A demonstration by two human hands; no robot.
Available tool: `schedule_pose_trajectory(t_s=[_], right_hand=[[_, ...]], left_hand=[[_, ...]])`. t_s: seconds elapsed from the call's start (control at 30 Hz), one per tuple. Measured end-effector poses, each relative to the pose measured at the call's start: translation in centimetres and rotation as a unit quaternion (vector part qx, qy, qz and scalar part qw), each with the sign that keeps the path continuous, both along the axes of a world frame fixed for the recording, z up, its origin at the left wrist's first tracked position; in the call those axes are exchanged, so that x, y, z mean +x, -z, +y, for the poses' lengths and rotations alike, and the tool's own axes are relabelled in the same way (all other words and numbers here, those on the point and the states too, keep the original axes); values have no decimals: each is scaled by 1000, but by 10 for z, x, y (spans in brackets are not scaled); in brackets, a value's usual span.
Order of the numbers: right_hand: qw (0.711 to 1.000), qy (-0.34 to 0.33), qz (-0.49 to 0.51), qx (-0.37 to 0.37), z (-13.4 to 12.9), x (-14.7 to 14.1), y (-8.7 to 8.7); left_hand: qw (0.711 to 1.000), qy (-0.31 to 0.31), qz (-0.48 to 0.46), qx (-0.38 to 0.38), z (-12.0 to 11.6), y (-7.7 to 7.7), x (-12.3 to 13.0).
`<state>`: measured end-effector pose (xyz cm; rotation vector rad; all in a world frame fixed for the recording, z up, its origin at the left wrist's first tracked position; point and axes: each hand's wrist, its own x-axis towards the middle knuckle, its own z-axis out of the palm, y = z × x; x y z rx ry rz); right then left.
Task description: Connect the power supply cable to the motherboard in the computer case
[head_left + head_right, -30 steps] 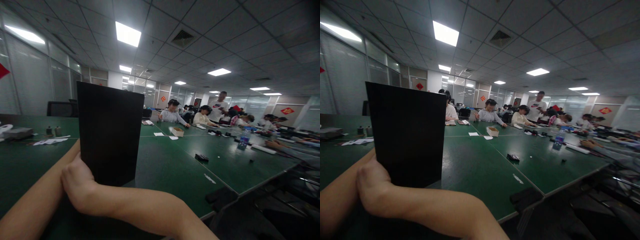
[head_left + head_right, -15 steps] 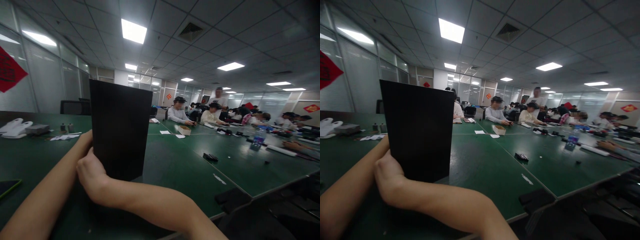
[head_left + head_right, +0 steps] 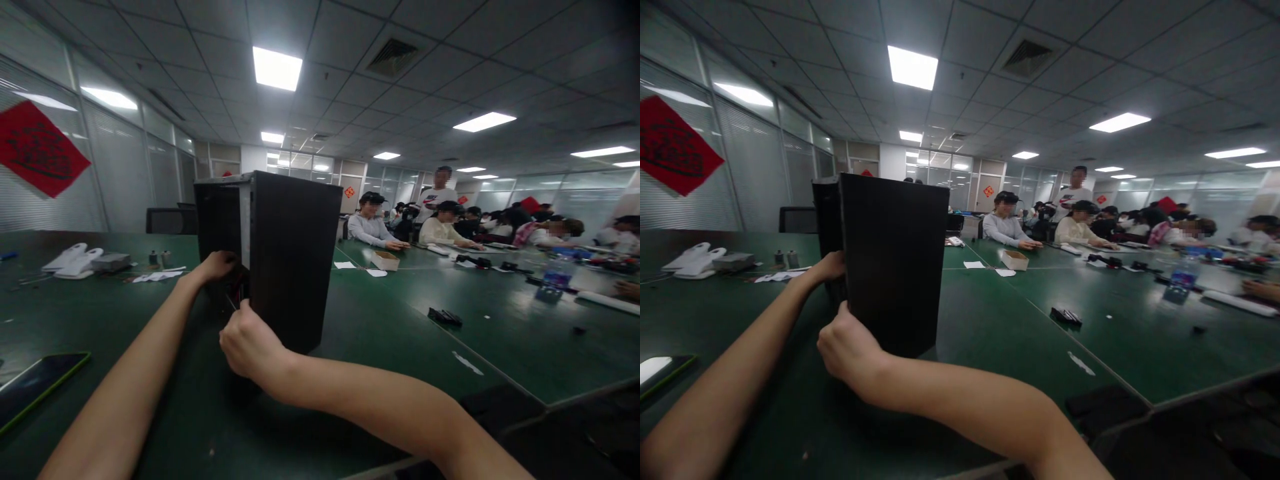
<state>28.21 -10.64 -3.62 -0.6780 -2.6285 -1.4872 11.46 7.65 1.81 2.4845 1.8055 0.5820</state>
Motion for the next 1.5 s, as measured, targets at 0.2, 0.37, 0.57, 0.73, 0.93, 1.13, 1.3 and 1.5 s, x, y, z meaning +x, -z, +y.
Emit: schedule_pose_trajectory(t_s=[0.2, 0.37, 0.57, 0.73, 0.93, 1.13, 1.3, 1.5], right_hand=[[996, 13, 83, 6, 6, 61, 3], [990, 24, 139, 4, 43, 127, 7], [983, 2, 181, 24, 104, 211, 11], [980, -29, 194, 45, 134, 248, 18], [974, -54, 207, 69, 141, 259, 25], [971, -68, 217, 79, 144, 257, 29], [967, -85, 227, 78, 144, 257, 29], [975, -30, 221, 13, 136, 256, 22]], left_hand=[[995, 2, 55, -85, 2, 4, 12], [977, 49, 113, -172, -15, -5, 28], [960, 78, 205, -175, -36, -13, 74], [948, 61, 276, -143, -57, -15, 103], [947, 74, 276, -145, -67, -16, 110], [944, 87, 276, -156, -67, -19, 110], [943, 100, 269, -171, -69, -21, 109], [943, 130, 242, -186, -71, -21, 106]])
